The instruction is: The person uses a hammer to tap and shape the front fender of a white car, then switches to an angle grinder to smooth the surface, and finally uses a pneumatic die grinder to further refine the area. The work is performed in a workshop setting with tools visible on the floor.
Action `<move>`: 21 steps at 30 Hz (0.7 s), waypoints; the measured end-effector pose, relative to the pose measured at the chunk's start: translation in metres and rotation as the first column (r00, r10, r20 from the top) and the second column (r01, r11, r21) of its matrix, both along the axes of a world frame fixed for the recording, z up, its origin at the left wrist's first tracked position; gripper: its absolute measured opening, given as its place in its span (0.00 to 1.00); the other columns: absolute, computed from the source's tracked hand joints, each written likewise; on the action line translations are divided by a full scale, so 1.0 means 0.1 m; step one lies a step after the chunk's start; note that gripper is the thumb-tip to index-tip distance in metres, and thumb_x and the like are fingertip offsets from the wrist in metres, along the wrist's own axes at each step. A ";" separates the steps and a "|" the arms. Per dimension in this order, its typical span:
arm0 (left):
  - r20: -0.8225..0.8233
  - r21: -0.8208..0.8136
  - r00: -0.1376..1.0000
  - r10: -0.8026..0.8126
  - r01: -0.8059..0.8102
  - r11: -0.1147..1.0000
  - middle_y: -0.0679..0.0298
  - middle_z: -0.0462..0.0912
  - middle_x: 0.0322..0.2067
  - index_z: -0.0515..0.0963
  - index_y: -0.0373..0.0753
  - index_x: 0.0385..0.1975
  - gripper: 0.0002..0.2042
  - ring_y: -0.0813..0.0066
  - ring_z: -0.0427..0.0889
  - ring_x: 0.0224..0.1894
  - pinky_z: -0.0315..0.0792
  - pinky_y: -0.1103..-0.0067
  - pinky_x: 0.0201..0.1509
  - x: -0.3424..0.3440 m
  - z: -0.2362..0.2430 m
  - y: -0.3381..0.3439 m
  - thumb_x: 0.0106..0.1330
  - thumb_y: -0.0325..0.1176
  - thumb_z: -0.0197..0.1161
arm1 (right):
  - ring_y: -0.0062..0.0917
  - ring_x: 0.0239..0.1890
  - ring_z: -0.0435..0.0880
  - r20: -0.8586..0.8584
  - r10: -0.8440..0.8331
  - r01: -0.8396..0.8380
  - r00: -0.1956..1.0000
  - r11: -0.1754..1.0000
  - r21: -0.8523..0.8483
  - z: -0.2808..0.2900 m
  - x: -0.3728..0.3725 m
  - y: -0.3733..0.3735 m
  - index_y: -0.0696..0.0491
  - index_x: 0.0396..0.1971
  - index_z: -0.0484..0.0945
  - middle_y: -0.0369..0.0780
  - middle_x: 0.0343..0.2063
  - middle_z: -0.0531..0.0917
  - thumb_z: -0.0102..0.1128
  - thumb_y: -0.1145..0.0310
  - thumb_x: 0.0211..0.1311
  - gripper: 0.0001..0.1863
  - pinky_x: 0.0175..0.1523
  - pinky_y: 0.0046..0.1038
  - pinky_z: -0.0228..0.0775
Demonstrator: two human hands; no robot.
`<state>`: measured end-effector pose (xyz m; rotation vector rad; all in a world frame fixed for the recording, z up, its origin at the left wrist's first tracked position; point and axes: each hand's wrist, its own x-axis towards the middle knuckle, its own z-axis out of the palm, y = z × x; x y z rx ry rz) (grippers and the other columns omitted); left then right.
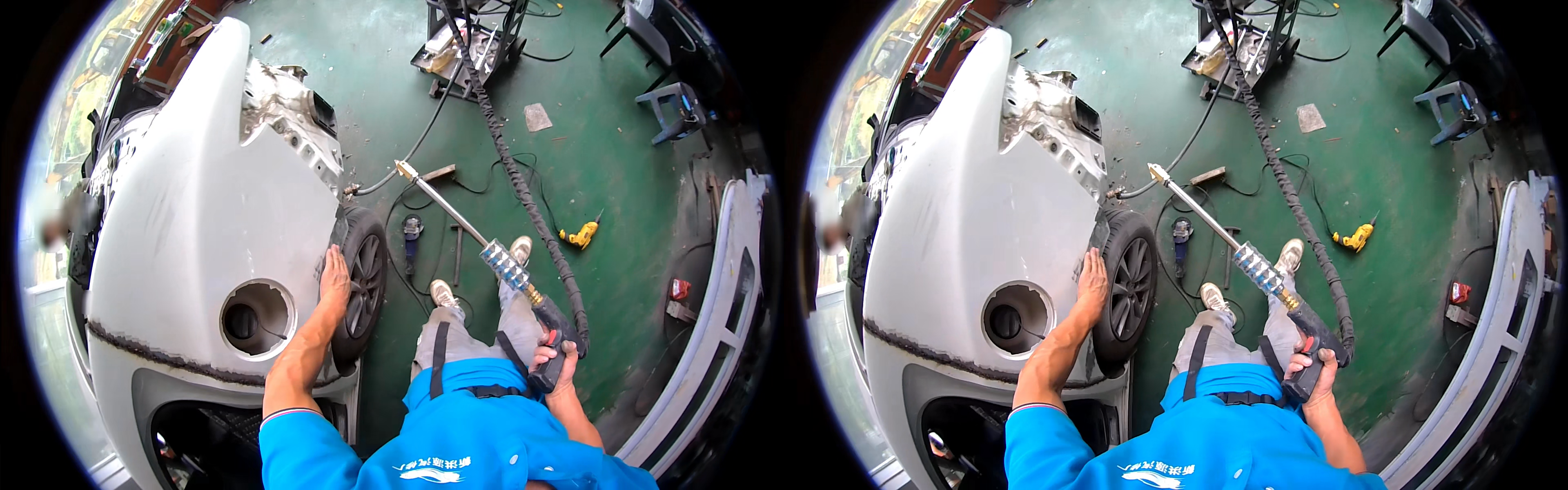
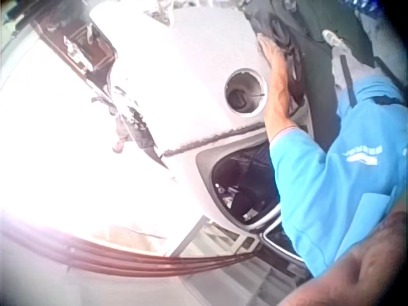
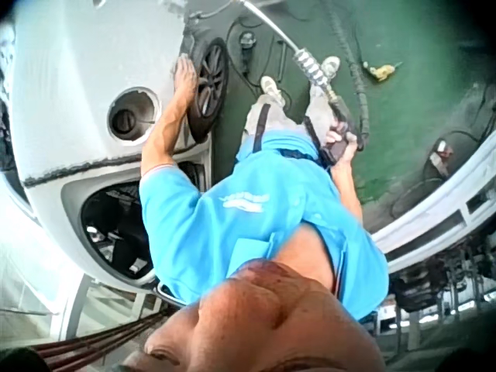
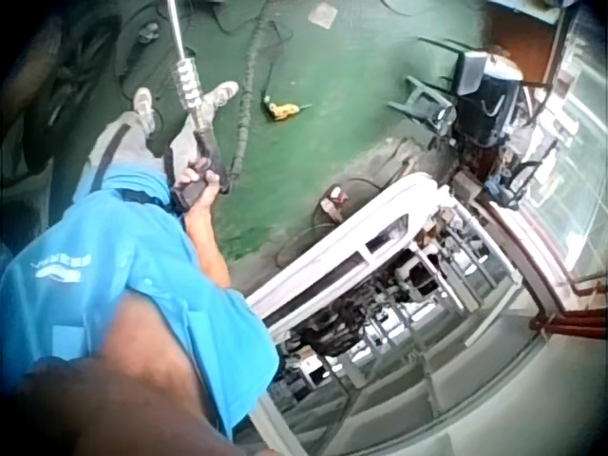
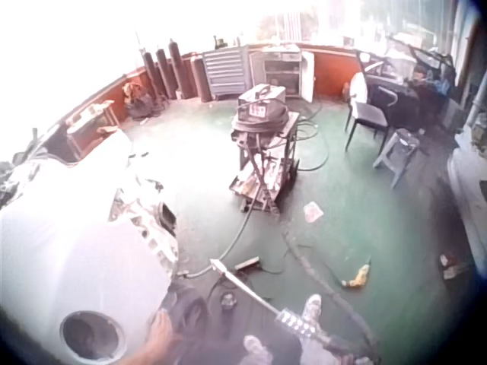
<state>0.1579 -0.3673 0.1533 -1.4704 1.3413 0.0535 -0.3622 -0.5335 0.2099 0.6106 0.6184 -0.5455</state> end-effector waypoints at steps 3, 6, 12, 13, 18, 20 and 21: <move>0.066 0.088 0.995 0.071 -0.077 0.993 0.42 0.57 0.73 0.60 0.26 0.70 0.29 0.45 0.51 0.77 0.42 0.56 0.79 -0.11 -0.05 -0.14 0.74 0.38 0.40 | 0.17 0.30 0.77 0.026 0.019 -0.021 0.999 0.997 0.070 -0.11 -0.04 -0.37 0.48 0.70 0.64 0.37 0.41 0.82 0.66 0.65 0.52 0.41 0.42 0.24 0.73; 0.056 0.031 0.985 0.165 -0.167 0.985 0.43 0.58 0.73 0.61 0.27 0.70 0.28 0.48 0.52 0.77 0.41 0.57 0.80 -0.15 0.02 -0.22 0.73 0.37 0.41 | 0.17 0.30 0.77 0.036 0.057 -0.060 0.998 0.992 0.109 -0.29 -0.17 -0.74 0.47 0.70 0.64 0.36 0.41 0.82 0.66 0.64 0.52 0.41 0.41 0.24 0.74; 0.102 0.144 0.973 0.206 -0.219 0.965 0.47 0.59 0.73 0.62 0.30 0.70 0.28 0.52 0.54 0.77 0.42 0.59 0.80 -0.15 0.14 -0.31 0.73 0.37 0.42 | 0.18 0.30 0.76 -0.017 0.153 -0.148 0.988 0.976 0.161 -0.58 -0.57 -1.39 0.47 0.67 0.67 0.37 0.41 0.81 0.65 0.64 0.52 0.38 0.42 0.26 0.73; 0.147 0.131 0.962 0.230 -0.249 0.960 0.47 0.59 0.73 0.62 0.30 0.70 0.27 0.52 0.54 0.77 0.42 0.59 0.80 -0.22 0.07 -0.39 0.74 0.37 0.42 | 0.18 0.30 0.76 -0.032 0.164 -0.158 0.986 0.976 0.152 -0.65 -0.66 -1.48 0.47 0.67 0.67 0.37 0.42 0.81 0.65 0.64 0.52 0.38 0.41 0.26 0.73; 0.167 0.123 0.937 0.307 -0.328 0.936 0.49 0.58 0.74 0.62 0.31 0.71 0.27 0.54 0.54 0.77 0.42 0.59 0.80 -0.20 0.10 -0.55 0.74 0.36 0.41 | 0.18 0.29 0.75 -0.090 0.240 -0.224 0.967 0.962 0.154 -0.73 -0.93 -1.98 0.45 0.68 0.67 0.36 0.40 0.80 0.64 0.64 0.50 0.40 0.40 0.25 0.73; 0.175 0.147 0.941 0.289 -0.316 0.937 0.49 0.58 0.74 0.61 0.31 0.71 0.27 0.55 0.53 0.77 0.42 0.59 0.80 -0.21 0.14 -0.56 0.74 0.36 0.41 | 0.17 0.29 0.75 -0.130 0.250 -0.230 0.960 0.961 0.151 -0.85 -1.01 -2.08 0.43 0.70 0.65 0.35 0.40 0.80 0.64 0.64 0.51 0.41 0.40 0.25 0.73; 0.177 0.162 0.944 0.279 -0.308 0.938 0.49 0.57 0.74 0.61 0.31 0.71 0.27 0.55 0.53 0.77 0.42 0.59 0.80 -0.23 0.15 -0.57 0.74 0.36 0.41 | 0.17 0.29 0.75 -0.124 0.245 -0.227 0.962 0.963 0.143 -0.91 -1.04 -2.12 0.42 0.70 0.65 0.35 0.41 0.80 0.65 0.64 0.51 0.41 0.40 0.25 0.73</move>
